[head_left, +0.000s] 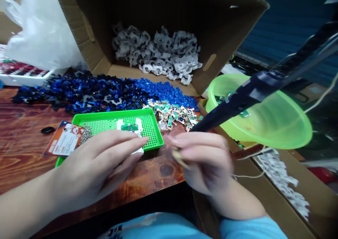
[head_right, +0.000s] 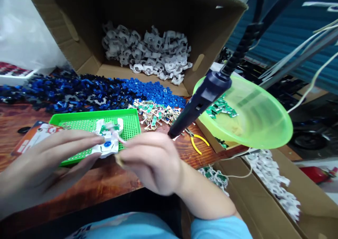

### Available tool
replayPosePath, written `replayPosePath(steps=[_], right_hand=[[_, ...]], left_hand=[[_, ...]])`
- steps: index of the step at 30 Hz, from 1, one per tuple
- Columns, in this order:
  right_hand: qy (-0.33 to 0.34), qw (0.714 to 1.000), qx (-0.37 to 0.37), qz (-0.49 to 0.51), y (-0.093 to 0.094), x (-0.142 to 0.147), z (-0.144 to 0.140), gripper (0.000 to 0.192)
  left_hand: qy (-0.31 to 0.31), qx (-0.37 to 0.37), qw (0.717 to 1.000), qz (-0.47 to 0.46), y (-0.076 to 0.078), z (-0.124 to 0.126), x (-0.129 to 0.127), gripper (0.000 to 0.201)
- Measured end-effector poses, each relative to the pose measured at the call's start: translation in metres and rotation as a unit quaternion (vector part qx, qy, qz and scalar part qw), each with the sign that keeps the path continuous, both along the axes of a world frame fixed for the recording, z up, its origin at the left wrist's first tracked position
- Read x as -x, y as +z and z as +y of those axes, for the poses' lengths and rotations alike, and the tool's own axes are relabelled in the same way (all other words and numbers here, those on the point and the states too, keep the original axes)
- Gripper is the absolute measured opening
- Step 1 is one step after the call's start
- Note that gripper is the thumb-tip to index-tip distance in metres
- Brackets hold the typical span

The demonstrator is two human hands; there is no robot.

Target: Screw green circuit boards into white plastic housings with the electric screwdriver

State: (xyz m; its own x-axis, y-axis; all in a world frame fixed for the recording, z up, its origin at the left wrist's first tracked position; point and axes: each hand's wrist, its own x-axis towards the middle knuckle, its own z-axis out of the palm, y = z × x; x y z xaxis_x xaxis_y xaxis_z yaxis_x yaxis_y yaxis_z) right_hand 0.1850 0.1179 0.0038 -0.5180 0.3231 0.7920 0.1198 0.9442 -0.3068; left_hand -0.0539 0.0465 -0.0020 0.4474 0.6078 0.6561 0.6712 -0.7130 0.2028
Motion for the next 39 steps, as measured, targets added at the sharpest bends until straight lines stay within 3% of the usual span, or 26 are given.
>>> replayPosePath(steps=[3, 7, 13, 18, 23, 27, 39], right_hand=[[0.083, 0.995, 0.007, -0.057, 0.003, 0.044, 0.015, 0.014], [0.125, 0.983, 0.055, -0.124, -0.003, 0.074, 0.04, 0.014], [0.116, 0.982, 0.114, -0.098, -0.025, 0.083, 0.036, 0.021], [0.135, 0.964, 0.222, -0.047, -0.042, 0.079, 0.03, 0.058], [0.026, 0.98, 0.184, -0.065, -0.041, 0.072, 0.034, 0.037], [0.037, 0.986, 0.156, -0.052, -0.037, 0.069, 0.036, 0.016], [0.01, 0.992, 0.122, 0.019, -0.038, 0.068, 0.037, 0.013]], left_hand=[[0.03, 0.002, 0.998, -0.055, -0.008, 0.007, 0.005, 0.062], [0.07, 0.027, 0.993, -0.087, -0.016, 0.013, 0.018, 0.057], [0.097, 0.064, 0.986, -0.122, -0.025, 0.014, 0.024, 0.051], [0.135, 0.085, 0.971, -0.177, -0.026, 0.015, 0.018, 0.06], [0.187, 0.138, 0.935, -0.269, -0.023, 0.014, 0.013, 0.041], [0.226, 0.162, 0.913, -0.3, -0.024, 0.013, 0.011, 0.024], [0.195, 0.163, 0.914, -0.316, -0.022, 0.012, 0.01, 0.018]])
